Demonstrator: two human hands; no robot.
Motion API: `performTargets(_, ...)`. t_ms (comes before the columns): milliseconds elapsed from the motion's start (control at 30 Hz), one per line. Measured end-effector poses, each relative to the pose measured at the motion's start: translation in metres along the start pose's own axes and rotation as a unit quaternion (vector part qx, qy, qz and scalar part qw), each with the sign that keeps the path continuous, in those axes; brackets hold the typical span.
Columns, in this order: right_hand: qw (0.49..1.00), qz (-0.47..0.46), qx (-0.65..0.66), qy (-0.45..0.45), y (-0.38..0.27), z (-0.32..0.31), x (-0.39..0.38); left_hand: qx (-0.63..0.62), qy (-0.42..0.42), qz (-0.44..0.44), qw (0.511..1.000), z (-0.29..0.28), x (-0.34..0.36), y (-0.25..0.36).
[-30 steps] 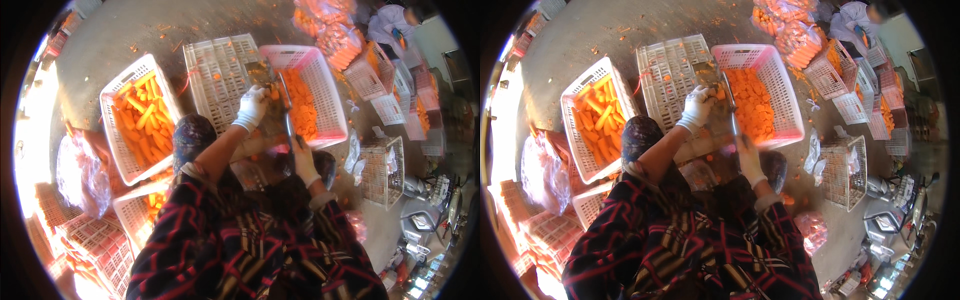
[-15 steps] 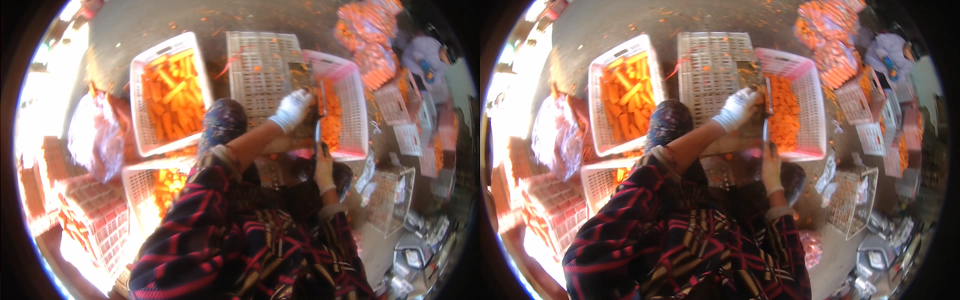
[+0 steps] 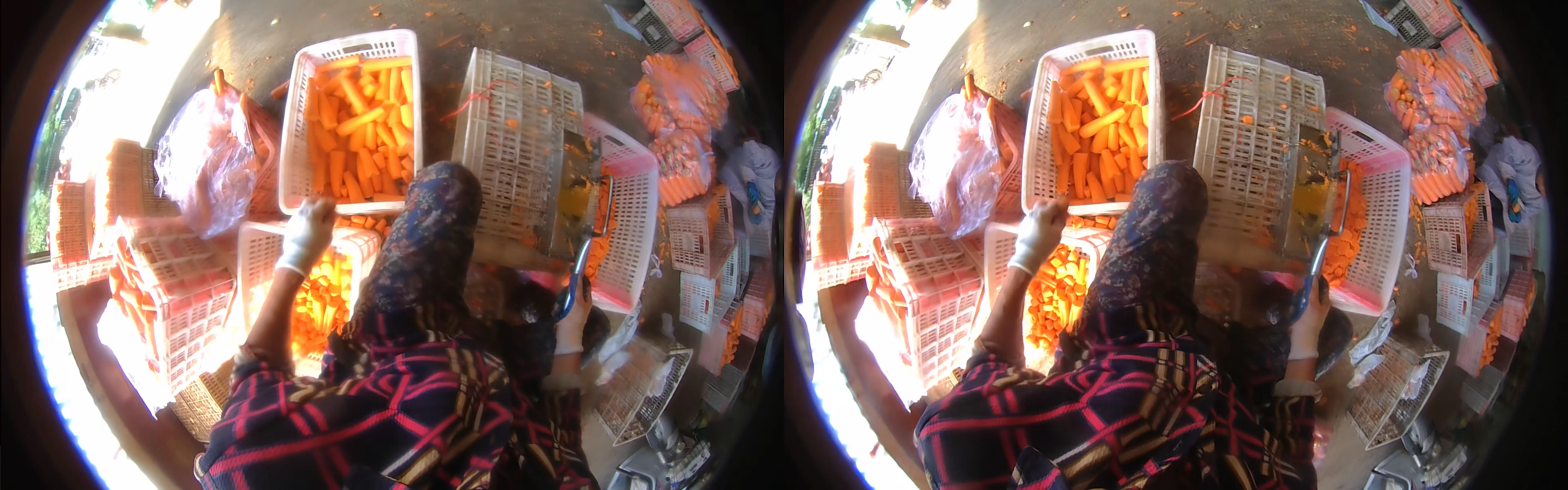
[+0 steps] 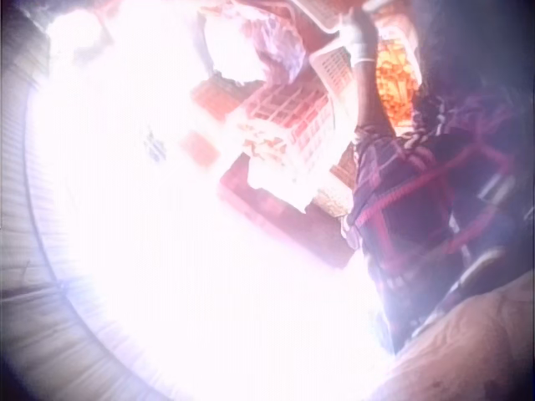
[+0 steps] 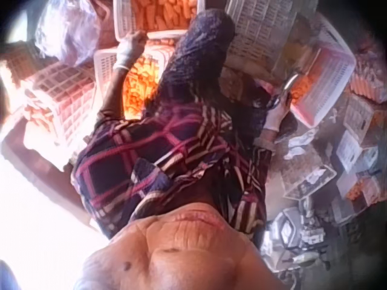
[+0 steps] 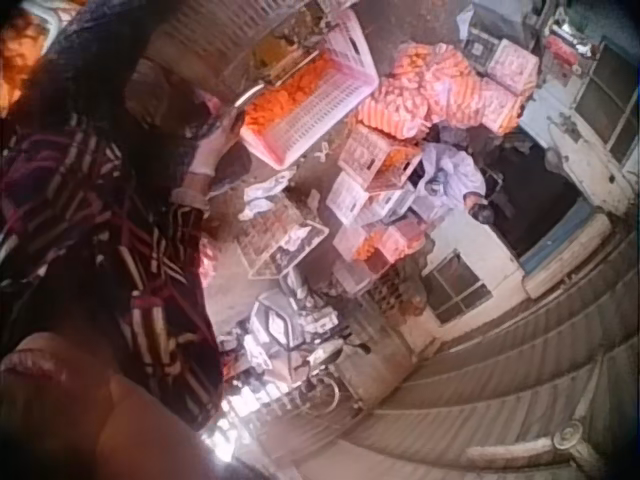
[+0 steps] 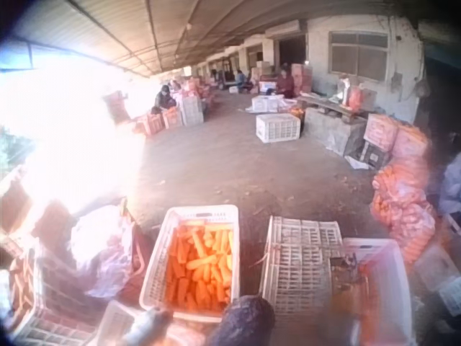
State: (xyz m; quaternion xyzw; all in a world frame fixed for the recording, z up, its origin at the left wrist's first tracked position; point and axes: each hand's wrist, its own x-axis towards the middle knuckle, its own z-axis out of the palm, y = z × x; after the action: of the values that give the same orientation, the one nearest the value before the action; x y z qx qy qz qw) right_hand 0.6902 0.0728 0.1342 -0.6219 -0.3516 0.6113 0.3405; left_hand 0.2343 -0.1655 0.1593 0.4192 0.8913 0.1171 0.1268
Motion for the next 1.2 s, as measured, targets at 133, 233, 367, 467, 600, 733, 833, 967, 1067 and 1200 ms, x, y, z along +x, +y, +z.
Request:
performTargets(133,1.0,0.002,-0.003,0.01,-0.011,0.007,-0.008,-0.052,-0.005,-0.085,0.995,0.028,-0.005,-0.032)
performTargets(233,1.0,0.005,-0.016,-0.02,-0.007,-0.004,0.002,-0.491,0.022,-0.27,0.828,0.067,0.082,-0.013)
performTargets(367,0.862,-0.196,-0.468,-0.018,0.01,-0.034,-0.001,-0.532,0.075,-0.315,0.783,0.136,0.214,-0.004)
performTargets(467,0.757,-0.224,-0.614,-0.019,0.001,-0.032,-0.012,-0.141,0.208,-0.251,0.935,0.161,0.283,-0.014)
performTargets(600,0.68,-0.305,-0.666,-0.039,-0.005,-0.023,-0.017,-0.186,0.104,-0.41,0.887,0.148,0.345,-0.031)
performTargets(733,0.621,-0.364,-0.691,-0.07,-0.01,-0.01,-0.022,-0.11,0.053,-0.416,0.901,0.172,0.373,-0.043)
performTargets(833,0.683,-0.342,-0.644,-0.045,-0.018,0.003,-0.025,-0.182,0.035,-0.406,0.895,0.168,0.366,-0.048)
performTargets(967,0.755,-0.243,-0.608,-0.031,-0.014,-0.003,-0.024,-0.671,0.081,-0.296,0.674,0.16,0.331,-0.035)
performTargets(1067,0.883,-0.149,-0.445,0.018,0.009,-0.025,-0.014,-0.78,-0.001,-0.2,0.593,0.113,0.277,0.012)
performTargets(1200,0.968,-0.128,-0.217,0.016,0.044,-0.038,0.002,-0.772,-0.116,-0.022,0.625,0.05,0.216,0.089)
